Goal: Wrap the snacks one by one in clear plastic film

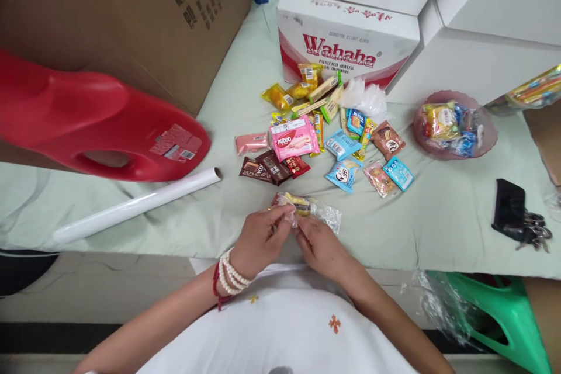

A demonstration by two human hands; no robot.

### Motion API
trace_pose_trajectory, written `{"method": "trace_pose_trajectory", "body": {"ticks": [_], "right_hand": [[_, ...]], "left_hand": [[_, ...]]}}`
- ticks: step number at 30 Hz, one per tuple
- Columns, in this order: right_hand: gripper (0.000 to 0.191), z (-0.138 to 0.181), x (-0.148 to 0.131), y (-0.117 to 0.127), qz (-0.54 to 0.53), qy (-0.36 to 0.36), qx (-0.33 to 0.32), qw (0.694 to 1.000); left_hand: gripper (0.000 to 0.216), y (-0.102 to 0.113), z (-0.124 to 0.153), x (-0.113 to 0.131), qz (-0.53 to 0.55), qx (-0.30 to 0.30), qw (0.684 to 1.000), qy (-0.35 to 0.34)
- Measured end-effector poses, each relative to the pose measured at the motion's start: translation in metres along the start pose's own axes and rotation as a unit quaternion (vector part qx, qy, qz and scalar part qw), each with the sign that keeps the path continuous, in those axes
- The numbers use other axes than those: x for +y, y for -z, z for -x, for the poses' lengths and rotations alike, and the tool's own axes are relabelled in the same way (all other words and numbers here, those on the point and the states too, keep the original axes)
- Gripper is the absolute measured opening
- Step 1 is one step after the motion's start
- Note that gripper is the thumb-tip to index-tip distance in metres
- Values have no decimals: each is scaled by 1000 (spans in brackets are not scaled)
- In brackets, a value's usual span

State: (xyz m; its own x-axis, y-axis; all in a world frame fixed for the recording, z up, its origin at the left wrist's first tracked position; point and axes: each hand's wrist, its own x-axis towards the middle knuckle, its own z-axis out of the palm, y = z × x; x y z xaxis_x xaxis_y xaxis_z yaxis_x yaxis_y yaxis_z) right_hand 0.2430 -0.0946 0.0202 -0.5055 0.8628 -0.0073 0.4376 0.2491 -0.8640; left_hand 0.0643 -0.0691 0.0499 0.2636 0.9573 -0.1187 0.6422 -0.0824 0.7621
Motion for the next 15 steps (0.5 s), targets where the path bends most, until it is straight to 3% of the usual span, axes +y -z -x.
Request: {"method": "trace_pose_trajectory", "body": {"ticks": [4, 7, 9, 12, 15], "right_hand": [[24, -1, 1, 4, -28, -25, 4, 999], [24, 5, 4, 4, -24, -44, 46, 998], [23, 13, 9, 4, 27, -70, 133, 988], [28, 25, 22, 8, 169, -134, 276, 936], [53, 31, 36, 13, 274, -168, 293, 900]], "left_hand": [[30, -6, -12, 4, -160, -68, 985, -10], [29, -15, -16, 5, -259, -80, 963, -5], [30, -21, -15, 5, -284, -58, 957, 5], [41, -25, -12, 1, -278, 7, 960, 25], [69, -26, -14, -10, -256, 88, 962, 37]]}}
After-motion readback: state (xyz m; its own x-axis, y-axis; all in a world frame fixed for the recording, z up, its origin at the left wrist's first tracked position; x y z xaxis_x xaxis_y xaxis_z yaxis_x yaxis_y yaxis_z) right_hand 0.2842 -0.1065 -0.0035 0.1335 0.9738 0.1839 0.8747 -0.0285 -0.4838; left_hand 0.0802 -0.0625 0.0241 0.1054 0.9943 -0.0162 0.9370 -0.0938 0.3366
